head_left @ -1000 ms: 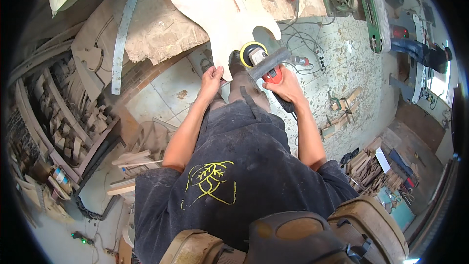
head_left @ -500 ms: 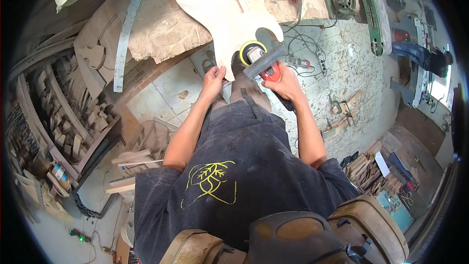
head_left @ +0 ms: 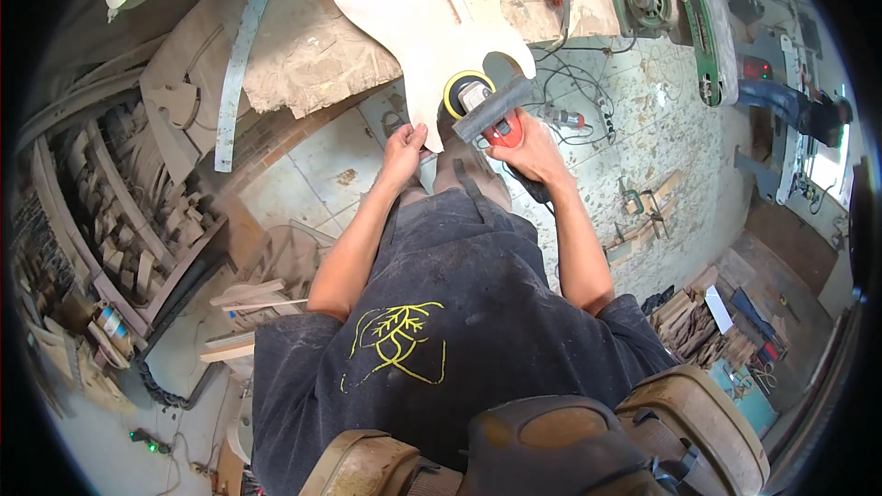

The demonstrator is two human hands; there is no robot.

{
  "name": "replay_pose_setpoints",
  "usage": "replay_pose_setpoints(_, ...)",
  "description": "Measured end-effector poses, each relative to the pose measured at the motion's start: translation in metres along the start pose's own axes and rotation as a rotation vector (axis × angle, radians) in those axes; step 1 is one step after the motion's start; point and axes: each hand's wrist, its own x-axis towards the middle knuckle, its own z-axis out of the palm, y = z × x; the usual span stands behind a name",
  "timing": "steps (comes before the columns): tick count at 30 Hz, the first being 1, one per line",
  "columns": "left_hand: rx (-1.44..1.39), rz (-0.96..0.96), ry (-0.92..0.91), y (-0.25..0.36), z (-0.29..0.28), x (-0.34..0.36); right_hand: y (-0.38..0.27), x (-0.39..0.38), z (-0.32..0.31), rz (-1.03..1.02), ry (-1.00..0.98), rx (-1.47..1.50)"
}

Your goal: The person sands the surface of a wooden guitar body using a handheld power sander, moving the tool across the front and edges of the instrument.

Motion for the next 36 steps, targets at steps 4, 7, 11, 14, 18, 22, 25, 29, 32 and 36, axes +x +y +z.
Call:
replay_pose_setpoints(4, 0.006, -0.009, -0.005, 0.000, -0.002, -0.001, 0.003, -0.016, -0.001, 0.039, -0.008, 0.007)
replay_pose_setpoints(7, 0.024, -0.006, -0.010, -0.004, -0.005, 0.004, 0.004, -0.019, -0.002, 0.031, 0.004, 0.020)
replay_pose_setpoints(11, 0.006, -0.016, -0.004, 0.002, -0.002, -0.001, -0.002, -0.011, 0.000, 0.067, -0.020, 0.038)
replay_pose_setpoints(14, -0.023, -0.026, -0.001, 0.007, 0.001, -0.005, -0.002, -0.007, 0.003, 0.048, -0.011, 0.034)
replay_pose_setpoints(18, -0.013, -0.031, -0.005, 0.010, 0.002, -0.005, 0.001, -0.003, 0.006, 0.034, -0.015, 0.012)
replay_pose_setpoints(22, 0.012, -0.031, 0.004, 0.006, 0.000, -0.004, -0.002, -0.005, 0.007, 0.029, -0.006, 0.008)
replay_pose_setpoints(25, -0.042, -0.018, -0.010, 0.001, -0.002, -0.001, -0.008, -0.011, 0.004, 0.054, -0.006, 0.040)
replay_pose_setpoints(29, -0.019, -0.025, -0.014, 0.000, -0.003, 0.000, -0.004, -0.015, 0.000, 0.107, 0.004, 0.036)
replay_pose_setpoints(32, 0.002, -0.033, -0.016, 0.002, -0.002, 0.000, -0.008, -0.011, -0.002, 0.104, 0.018, 0.020)
replay_pose_setpoints(36, -0.019, -0.027, -0.010, 0.006, 0.001, -0.003, -0.014, -0.002, -0.001, 0.075, 0.014, 0.009)
